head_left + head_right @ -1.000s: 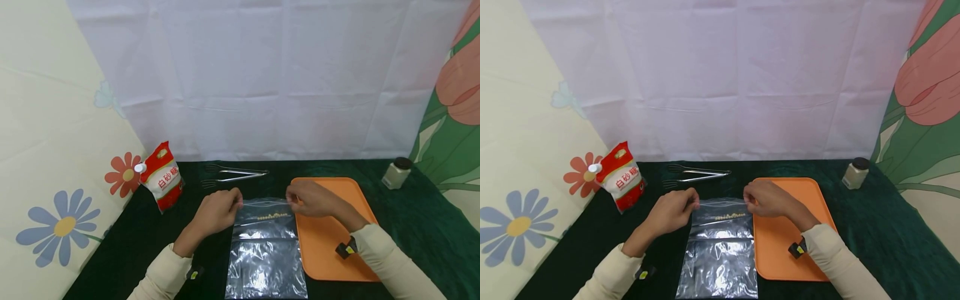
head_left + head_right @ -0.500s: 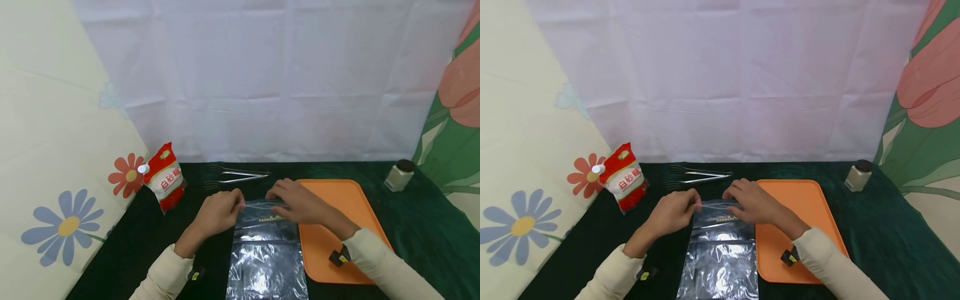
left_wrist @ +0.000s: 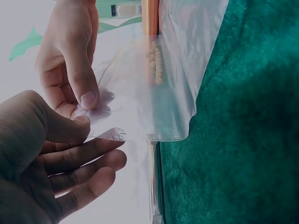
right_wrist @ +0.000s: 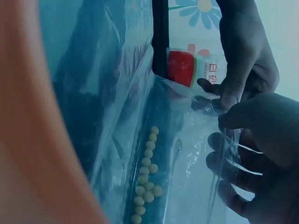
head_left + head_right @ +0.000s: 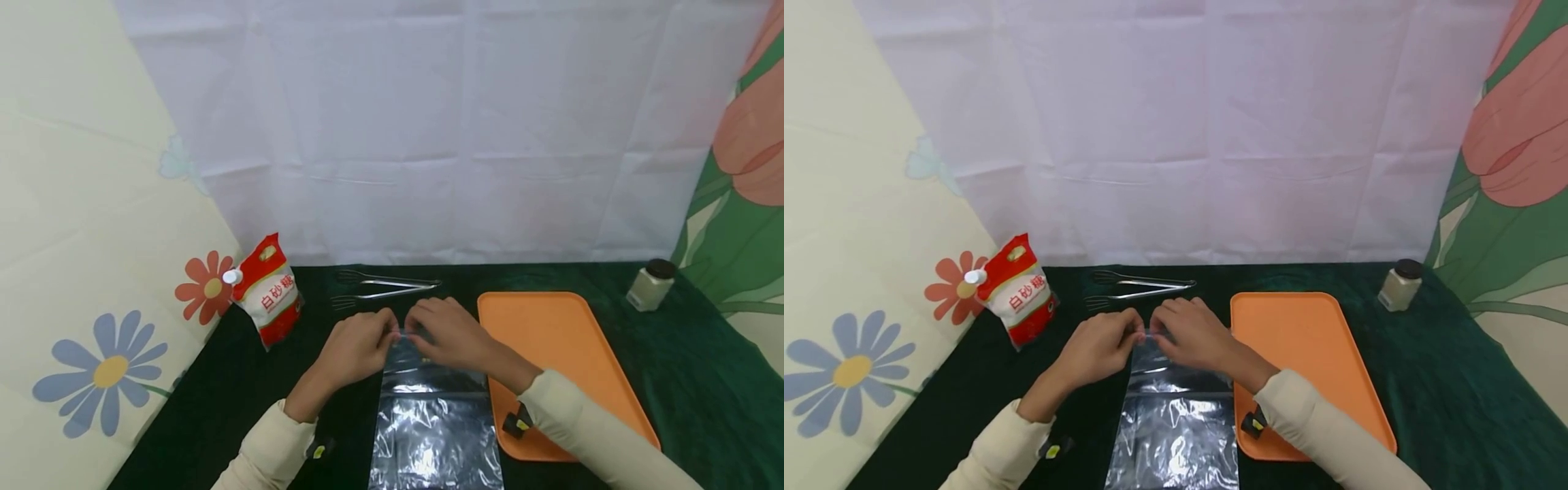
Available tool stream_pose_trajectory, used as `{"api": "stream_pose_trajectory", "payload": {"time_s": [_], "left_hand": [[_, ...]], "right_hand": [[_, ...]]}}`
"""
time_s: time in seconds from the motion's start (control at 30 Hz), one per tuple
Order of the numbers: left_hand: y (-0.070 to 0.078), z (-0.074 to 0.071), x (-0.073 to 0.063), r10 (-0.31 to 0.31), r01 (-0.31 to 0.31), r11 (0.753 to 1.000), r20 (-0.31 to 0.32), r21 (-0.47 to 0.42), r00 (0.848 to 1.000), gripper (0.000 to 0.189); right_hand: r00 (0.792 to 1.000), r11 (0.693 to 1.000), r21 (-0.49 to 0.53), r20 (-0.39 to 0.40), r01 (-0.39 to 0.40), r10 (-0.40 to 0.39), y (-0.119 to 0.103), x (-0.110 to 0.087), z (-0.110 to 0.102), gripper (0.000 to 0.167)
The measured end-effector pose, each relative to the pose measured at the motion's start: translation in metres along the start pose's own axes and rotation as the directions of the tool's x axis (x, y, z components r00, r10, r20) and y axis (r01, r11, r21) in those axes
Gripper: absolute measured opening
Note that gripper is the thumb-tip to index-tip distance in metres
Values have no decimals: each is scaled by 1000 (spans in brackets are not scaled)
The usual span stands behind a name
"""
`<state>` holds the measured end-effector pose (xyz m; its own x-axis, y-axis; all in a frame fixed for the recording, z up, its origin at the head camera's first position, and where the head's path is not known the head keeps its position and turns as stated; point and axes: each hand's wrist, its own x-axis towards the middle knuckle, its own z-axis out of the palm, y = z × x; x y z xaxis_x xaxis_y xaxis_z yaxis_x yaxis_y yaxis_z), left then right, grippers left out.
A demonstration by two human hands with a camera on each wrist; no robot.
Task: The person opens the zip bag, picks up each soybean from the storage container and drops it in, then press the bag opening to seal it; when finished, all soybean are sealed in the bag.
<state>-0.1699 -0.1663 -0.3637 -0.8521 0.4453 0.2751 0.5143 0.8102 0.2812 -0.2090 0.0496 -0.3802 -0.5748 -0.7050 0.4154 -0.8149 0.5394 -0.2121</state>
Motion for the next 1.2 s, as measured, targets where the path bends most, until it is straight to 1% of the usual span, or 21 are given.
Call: {"api": "stream_pose_trajectory", "payload": {"time_s": [0.33, 0.47, 0.63, 0.77, 1.0, 1.2], "left_hand": [[2, 1, 2, 18, -18, 1000, 2, -5, 1000, 12], [3, 1, 2, 16, -16, 1000, 11, 13, 1000, 12], [4, 1, 2, 11, -11, 1000, 15, 23, 1000, 12], [4, 1, 1, 4, -5, 1000, 10, 26, 1000, 12], [2, 2, 0, -5, 4, 999, 14, 32, 1000, 14], [2, 1, 0, 0, -1, 999, 24, 42, 1000, 13]], "right_hand": [[999, 999, 1, -19, -46, 46, 0, 1, 1, 10], [996, 996, 9, -8, -87, 88, 1, -2, 0, 8], [989, 988, 45, -6, -147, 147, 5, -8, -4, 9], [984, 983, 55, -9, -178, 178, 12, -16, -7, 7], [971, 966, 98, 0, -239, 240, 31, -37, -13, 5], [970, 963, 108, 25, -245, 244, 43, -47, -18, 6]]}}
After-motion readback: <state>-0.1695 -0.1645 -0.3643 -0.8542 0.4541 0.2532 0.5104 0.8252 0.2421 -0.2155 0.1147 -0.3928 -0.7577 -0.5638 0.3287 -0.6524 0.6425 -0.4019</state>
